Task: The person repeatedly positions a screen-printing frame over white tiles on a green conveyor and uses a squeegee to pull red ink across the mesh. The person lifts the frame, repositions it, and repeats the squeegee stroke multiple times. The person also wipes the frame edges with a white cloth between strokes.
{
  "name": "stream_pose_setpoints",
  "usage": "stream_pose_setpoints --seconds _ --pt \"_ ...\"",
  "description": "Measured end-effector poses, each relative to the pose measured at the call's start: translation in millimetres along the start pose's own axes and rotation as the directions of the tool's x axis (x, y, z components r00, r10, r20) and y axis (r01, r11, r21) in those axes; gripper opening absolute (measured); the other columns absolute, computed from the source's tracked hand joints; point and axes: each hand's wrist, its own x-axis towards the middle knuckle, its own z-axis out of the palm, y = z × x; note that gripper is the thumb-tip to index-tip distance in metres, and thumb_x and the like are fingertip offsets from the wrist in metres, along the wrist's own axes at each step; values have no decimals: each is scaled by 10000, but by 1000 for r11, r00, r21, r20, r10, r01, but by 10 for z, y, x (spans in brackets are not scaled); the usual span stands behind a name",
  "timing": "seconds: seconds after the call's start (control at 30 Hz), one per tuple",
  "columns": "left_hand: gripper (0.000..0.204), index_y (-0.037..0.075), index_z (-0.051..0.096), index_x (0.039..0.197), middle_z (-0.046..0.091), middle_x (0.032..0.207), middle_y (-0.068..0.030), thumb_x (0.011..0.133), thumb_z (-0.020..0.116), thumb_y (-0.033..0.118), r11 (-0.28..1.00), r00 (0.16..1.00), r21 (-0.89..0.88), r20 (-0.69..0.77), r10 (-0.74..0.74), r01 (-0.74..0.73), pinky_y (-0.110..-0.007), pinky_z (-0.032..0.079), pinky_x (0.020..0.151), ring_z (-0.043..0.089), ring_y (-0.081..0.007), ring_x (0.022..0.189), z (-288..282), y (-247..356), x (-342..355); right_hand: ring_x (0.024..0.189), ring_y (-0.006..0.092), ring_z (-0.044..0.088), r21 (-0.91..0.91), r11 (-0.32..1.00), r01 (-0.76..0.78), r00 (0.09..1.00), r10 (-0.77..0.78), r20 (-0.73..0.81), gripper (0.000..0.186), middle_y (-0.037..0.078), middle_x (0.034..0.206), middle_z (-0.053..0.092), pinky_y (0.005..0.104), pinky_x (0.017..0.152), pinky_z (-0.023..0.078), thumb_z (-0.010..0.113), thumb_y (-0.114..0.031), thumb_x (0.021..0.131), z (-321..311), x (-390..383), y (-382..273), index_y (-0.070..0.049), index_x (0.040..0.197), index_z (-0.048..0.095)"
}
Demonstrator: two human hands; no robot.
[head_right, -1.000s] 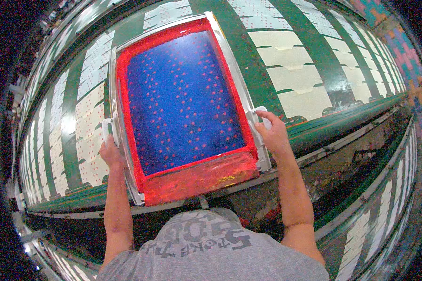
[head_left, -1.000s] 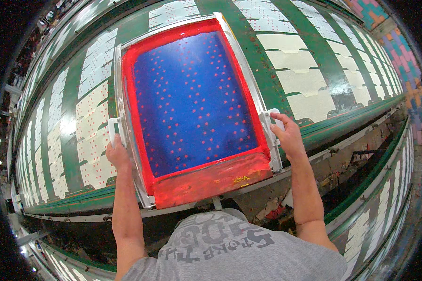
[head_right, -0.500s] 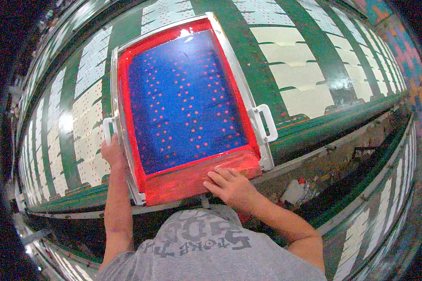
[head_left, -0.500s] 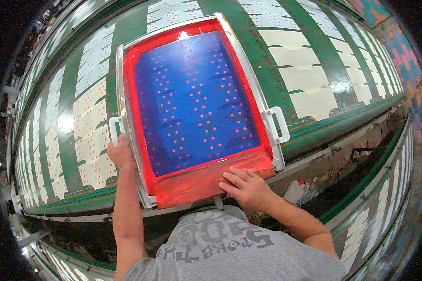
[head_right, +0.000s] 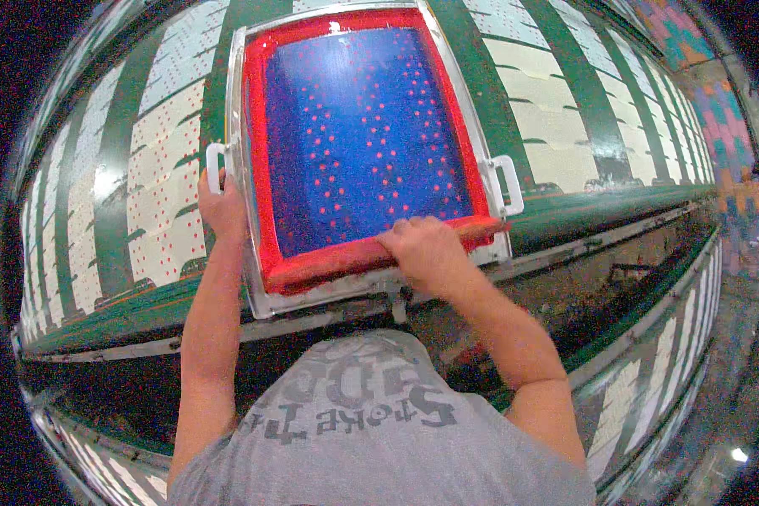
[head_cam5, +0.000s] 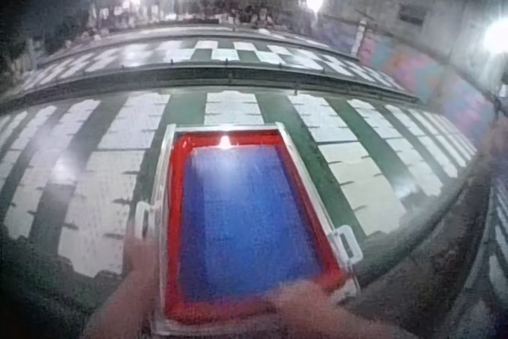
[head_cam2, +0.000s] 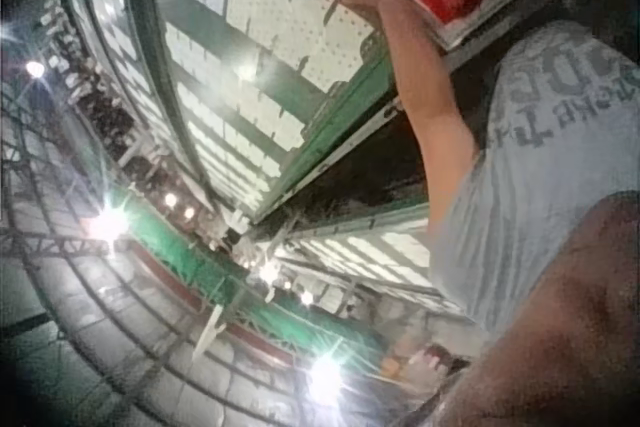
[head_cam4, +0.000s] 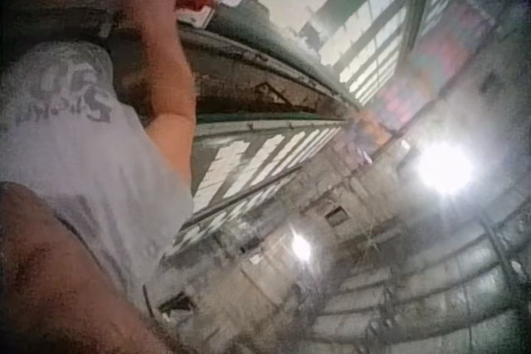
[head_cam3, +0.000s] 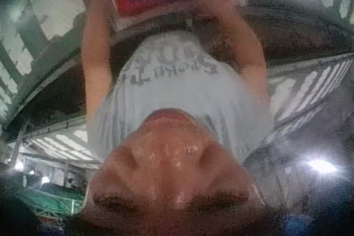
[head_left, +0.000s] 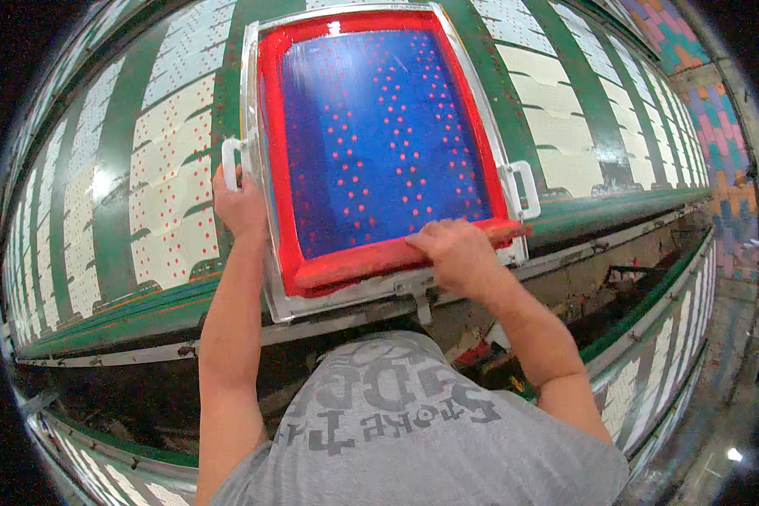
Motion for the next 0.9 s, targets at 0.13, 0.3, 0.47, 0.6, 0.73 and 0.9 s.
stream_pose_setpoints --seconds 0.13,0.3,0.47,0.6,0.73,0.9 --pt "483 5 611 1394 764 1159 -142 925 711 54 999 999 -32 10 -36 37 -441 577 906 750 -322 993 -27 60 -12 1021 323 718 8 1000 5 998 -4 -62 434 101 1084 752 472 907 559 682 -14 780 -43 -141 -69 -105 1198 755" --pt "428 1 657 1326 747 1178 -164 914 733 92 993 995 -75 -20 -95 93 -436 555 966 734 -325 1080 -28 135 -27 1058 317 716 -14 1000 -6 992 4 -129 411 98 1156 738 461 923 559 695 -61 802 178 -262 -194 -108 1206 753" --pt "509 5 587 1424 762 1188 -138 929 692 58 996 997 -46 19 -79 79 -421 577 925 751 -299 1005 -23 116 -11 1062 306 709 -43 999 7 962 -18 -271 361 94 1171 723 453 916 560 660 -107 852 329 -176 -114 -103 1200 752" --pt "514 -10 580 1433 752 1203 -139 931 679 48 989 992 -85 37 -120 122 -400 572 925 737 -264 1010 -15 100 -12 1040 313 709 -72 996 58 942 -78 -327 338 98 1147 724 449 899 562 633 -131 878 278 218 165 -103 1194 749" --pt "523 -33 566 1444 746 1191 -131 941 687 46 988 991 -93 55 -119 124 -372 565 918 718 -229 992 -26 127 -10 1005 326 713 -93 991 95 917 -123 -378 319 113 1110 723 456 876 565 611 -141 896 164 847 589 -108 1181 750" --pt "504 -33 562 1443 728 1227 -132 956 680 20 995 994 8 40 -101 101 -377 547 970 703 -239 1073 -51 182 -17 989 345 719 -173 979 105 923 -161 -351 297 141 1071 726 478 858 568 605 -143 898 -7 1791 1200 -108 1155 750"
